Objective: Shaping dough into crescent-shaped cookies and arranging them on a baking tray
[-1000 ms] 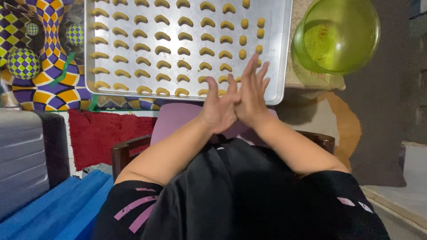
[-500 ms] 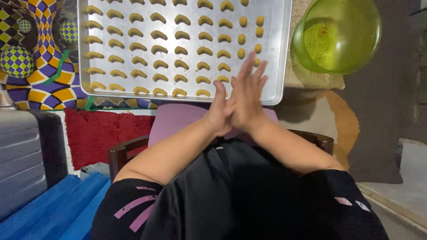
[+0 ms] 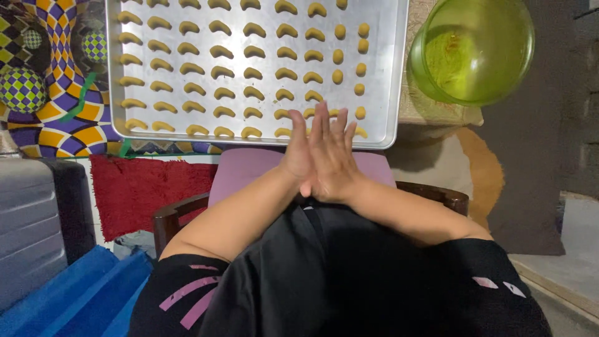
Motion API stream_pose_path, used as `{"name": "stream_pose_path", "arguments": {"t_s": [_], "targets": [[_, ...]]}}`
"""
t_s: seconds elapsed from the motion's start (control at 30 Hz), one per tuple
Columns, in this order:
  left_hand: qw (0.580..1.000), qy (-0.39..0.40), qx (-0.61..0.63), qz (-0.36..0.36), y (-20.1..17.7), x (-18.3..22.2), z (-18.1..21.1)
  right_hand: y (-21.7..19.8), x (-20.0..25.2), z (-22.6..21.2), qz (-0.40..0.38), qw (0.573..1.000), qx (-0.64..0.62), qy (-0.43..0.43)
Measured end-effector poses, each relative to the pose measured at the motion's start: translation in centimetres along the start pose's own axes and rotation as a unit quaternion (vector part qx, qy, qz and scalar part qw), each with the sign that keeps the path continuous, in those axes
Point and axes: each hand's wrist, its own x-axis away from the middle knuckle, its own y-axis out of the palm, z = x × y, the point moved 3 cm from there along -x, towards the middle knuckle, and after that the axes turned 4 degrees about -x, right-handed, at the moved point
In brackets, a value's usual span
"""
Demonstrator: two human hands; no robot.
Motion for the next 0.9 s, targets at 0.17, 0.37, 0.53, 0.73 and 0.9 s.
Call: {"name": "stream_pose_path", "arguments": {"t_s": [0.17, 0.37, 0.53, 0.73, 0.9], "targets": [[0.996, -0.011, 0.025, -0.079, -1.9, -0.8, -1.7, -2.2, -1.9, 2.9, 0.037, 0.994, -0.041, 0.096], [0.996, -0.056, 0.037, -0.059, -3.2, -2.9, -2.4, -0.6, -0.8, 0.4, 0.021, 0.999, -0.022, 0.037], [0.996, -0.042, 0.038, -0.065, -0.9, -0.7, -0.6, -2.7, -2.2, 1.2, -0.004, 0.991, -0.034, 0.131], [0.995, -0.033, 0.048, -0.084, -2.7, -3.4, -2.1, -2.0, -2.1, -0.7, 0.054, 0.997, -0.009, 0.063], [0.992, -0.017, 0.07, -0.102, -1.3, -1.2, -0.7, -0.9, -1.5, 3.4, 0.016, 0.989, -0.025, 0.143]]}}
